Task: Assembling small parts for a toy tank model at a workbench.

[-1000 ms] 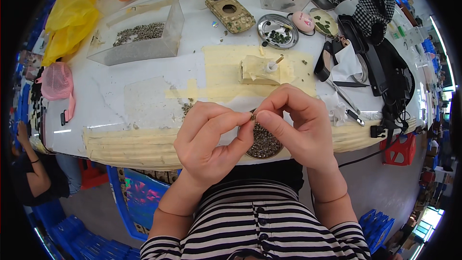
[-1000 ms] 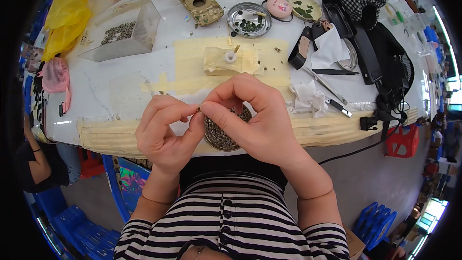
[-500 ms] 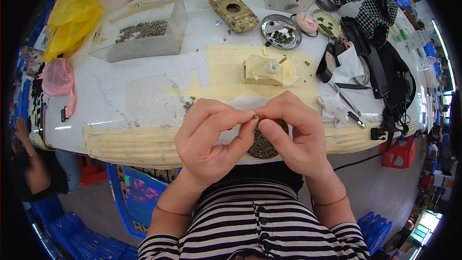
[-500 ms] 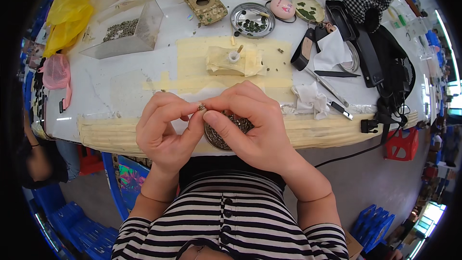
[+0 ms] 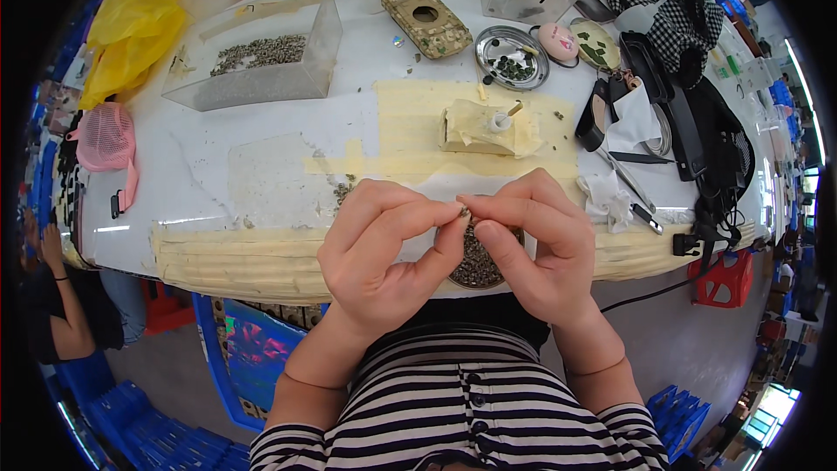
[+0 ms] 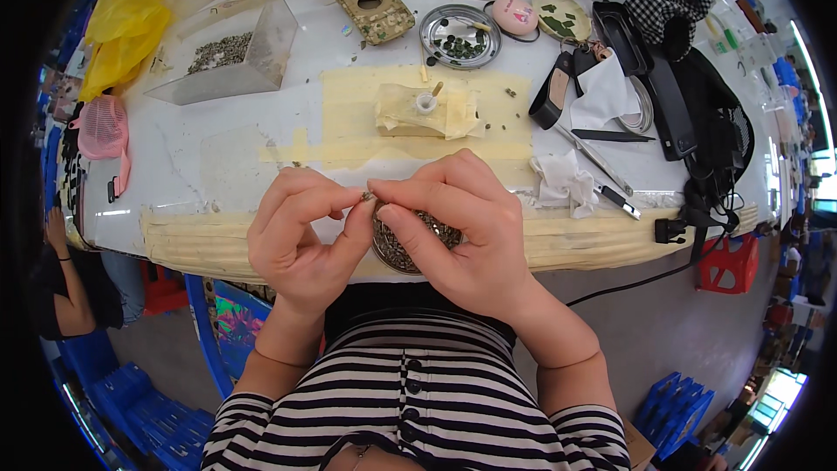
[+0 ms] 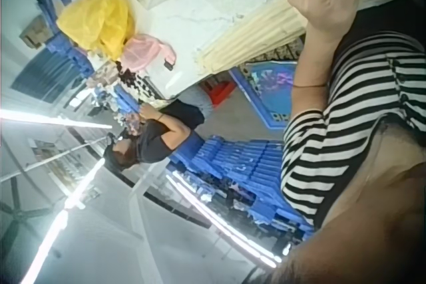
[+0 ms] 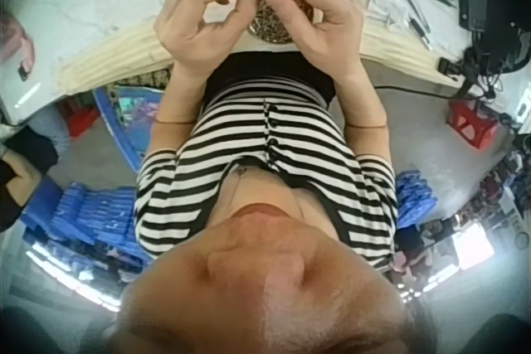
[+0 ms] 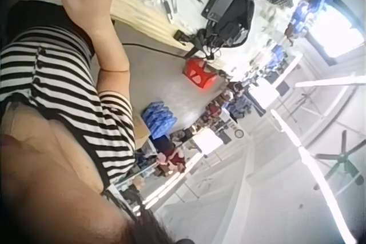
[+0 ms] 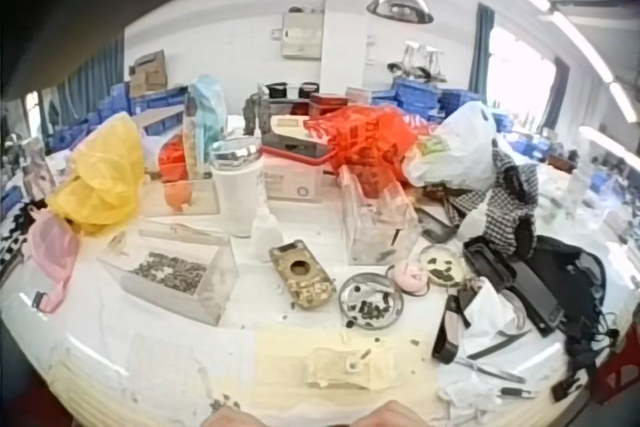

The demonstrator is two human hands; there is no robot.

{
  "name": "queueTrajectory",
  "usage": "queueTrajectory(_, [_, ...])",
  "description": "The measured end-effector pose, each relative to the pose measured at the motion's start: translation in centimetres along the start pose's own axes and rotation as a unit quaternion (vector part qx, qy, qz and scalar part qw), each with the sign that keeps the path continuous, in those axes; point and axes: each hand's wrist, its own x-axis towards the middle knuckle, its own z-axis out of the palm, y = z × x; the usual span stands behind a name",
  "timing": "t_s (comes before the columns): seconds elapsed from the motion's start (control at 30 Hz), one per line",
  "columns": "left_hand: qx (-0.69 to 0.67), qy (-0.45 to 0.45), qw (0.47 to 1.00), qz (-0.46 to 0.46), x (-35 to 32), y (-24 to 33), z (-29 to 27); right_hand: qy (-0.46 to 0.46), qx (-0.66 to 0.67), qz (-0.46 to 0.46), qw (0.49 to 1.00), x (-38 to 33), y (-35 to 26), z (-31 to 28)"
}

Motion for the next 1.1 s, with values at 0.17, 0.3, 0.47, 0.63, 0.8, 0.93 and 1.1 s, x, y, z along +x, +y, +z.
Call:
queueTrajectory(0.17, [0.002,0.002,1.000,0.011,-0.1,-0.1,0.2,-0.012,0.124,0.076,0.989,-0.1,-0.1,-0.1])
queueTrajectory(0.3, [0.021,-0.013,1.000,0.010,0.2,-0.1,0.1,-0.034,-0.006,-0.067,0.997,0.3,-1.0,-1.0])
queueTrajectory(0.47, [0.000,-0.001,1.000,-0.013,0.0,0.0,0.0,-0.005,-0.006,-0.002,1.000,-0.2,-0.2,-0.1])
queueTrajectory(0.63, [0.007,-0.001,1.000,-0.004,0.0,0.0,0.1,-0.017,0.102,0.058,0.993,-0.3,-0.3,-0.2])
queueTrajectory(0.8, [0.016,-0.010,1.000,-0.004,0.2,0.0,0.1,-0.045,-0.030,-0.056,0.997,0.1,-1.0,-1.0])
queueTrajectory(0.93, [0.002,-0.005,1.000,-0.010,0.0,0.0,0.1,0.002,0.000,0.012,1.000,-0.3,-0.1,0.0])
queueTrajectory(1.1, [0.019,-0.007,1.000,-0.002,0.0,-0.1,0.2,-0.004,0.003,-0.016,1.000,-0.2,-0.8,-0.4])
